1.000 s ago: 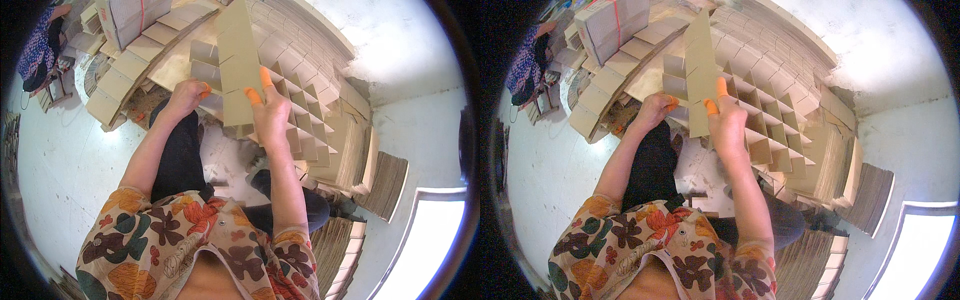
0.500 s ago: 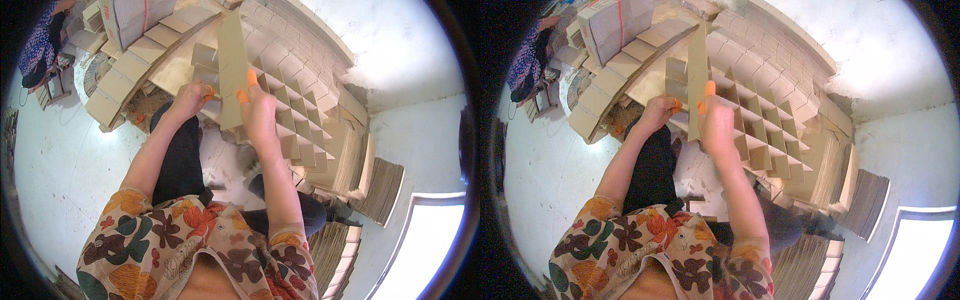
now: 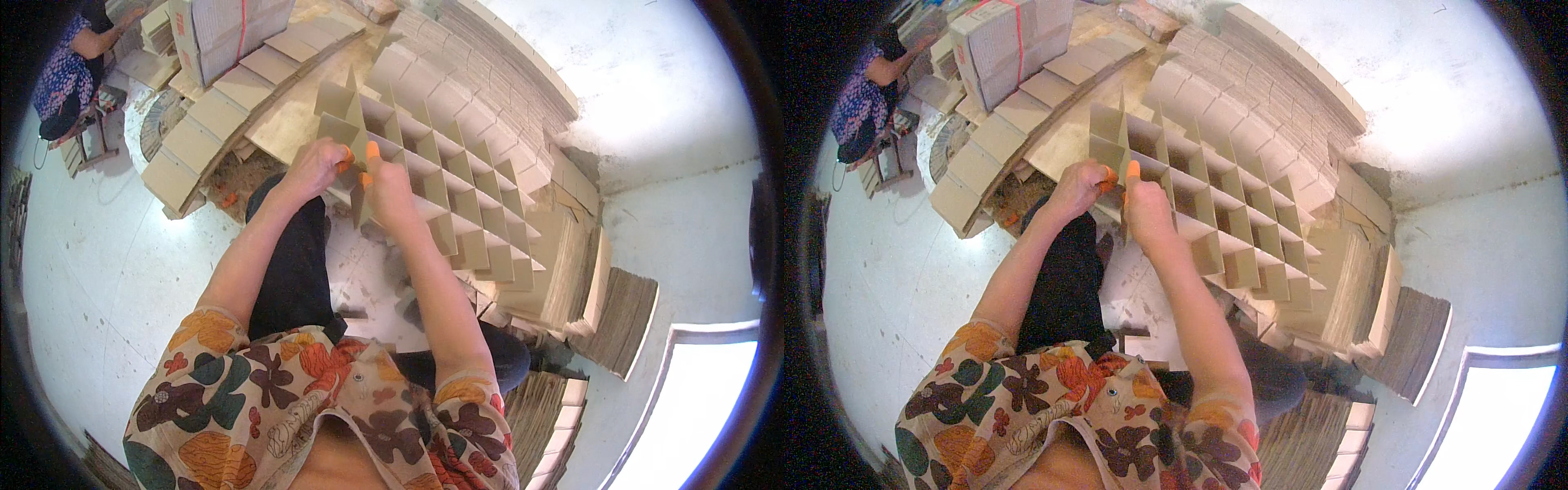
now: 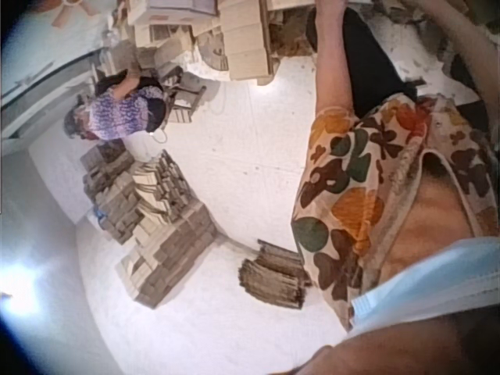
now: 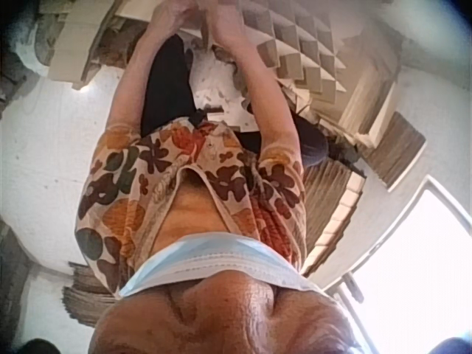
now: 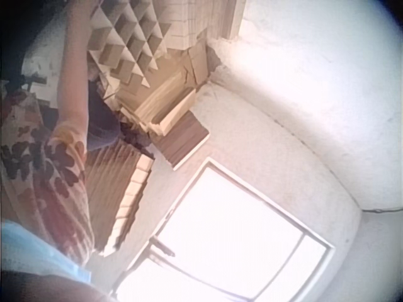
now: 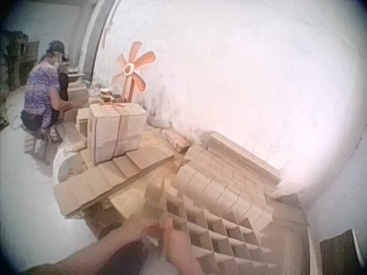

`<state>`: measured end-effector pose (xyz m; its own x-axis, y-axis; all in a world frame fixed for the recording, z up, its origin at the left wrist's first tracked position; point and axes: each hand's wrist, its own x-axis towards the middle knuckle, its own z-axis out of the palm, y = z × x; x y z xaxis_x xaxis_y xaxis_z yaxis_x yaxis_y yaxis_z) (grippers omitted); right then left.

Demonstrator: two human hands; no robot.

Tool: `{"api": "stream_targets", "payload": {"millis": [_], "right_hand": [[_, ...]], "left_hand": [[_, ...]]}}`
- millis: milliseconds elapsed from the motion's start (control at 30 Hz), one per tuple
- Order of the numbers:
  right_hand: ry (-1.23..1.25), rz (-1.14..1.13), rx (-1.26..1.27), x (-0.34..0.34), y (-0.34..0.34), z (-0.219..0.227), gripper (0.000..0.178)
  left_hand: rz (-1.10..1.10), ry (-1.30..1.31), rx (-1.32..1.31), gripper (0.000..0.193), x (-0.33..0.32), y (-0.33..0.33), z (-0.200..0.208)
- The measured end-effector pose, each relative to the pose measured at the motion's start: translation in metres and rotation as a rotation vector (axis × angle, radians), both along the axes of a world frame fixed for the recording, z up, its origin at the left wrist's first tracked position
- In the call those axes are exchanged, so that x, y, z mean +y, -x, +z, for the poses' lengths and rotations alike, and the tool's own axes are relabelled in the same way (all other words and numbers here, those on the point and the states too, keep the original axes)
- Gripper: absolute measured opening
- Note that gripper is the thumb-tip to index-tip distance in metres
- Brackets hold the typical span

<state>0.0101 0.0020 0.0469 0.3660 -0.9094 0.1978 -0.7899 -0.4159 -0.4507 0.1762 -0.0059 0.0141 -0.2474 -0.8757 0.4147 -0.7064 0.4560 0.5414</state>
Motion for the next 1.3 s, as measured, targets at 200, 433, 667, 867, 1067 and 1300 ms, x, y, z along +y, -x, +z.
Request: {"api": "stream_targets", "payload": {"millis": [200, 433, 667, 867, 1067, 1300], "right_hand": [[-0.113, 0.094, 0.313, 0.004, -0.002, 0.007, 0.03], [0.526, -0.375, 0.195, -0.046, 0.087, 0.025, 0.055], [-0.358, -0.453, 0.408, -0.072, 0.161, 0.027, 0.068], [0.01, -0.01, 0.196, 0.01, 0.127, -0.039, 0.025], [-0.064, 0.059, 0.263, -0.01, 0.147, 0.0, 0.034], [0.373, -0.171, 0.344, 0.043, 0.201, 0.093, 0.039]], "left_hand": [[0.009, 0.033, -0.023, 0.016, -0.004, -0.001, -0.003], [-0.128, 0.176, -0.212, 0.068, 0.007, 0.01, 0.03], [-0.251, 0.047, -0.43, 0.091, -0.051, 0.044, 0.031], [-0.548, -0.104, -0.317, 0.055, -0.117, 0.065, 0.013], [-0.546, 0.018, -0.575, 0.019, -0.107, 0.07, 0.026], [0.065, 0.358, -0.466, 0.026, -0.032, -0.014, 0.1]]}}
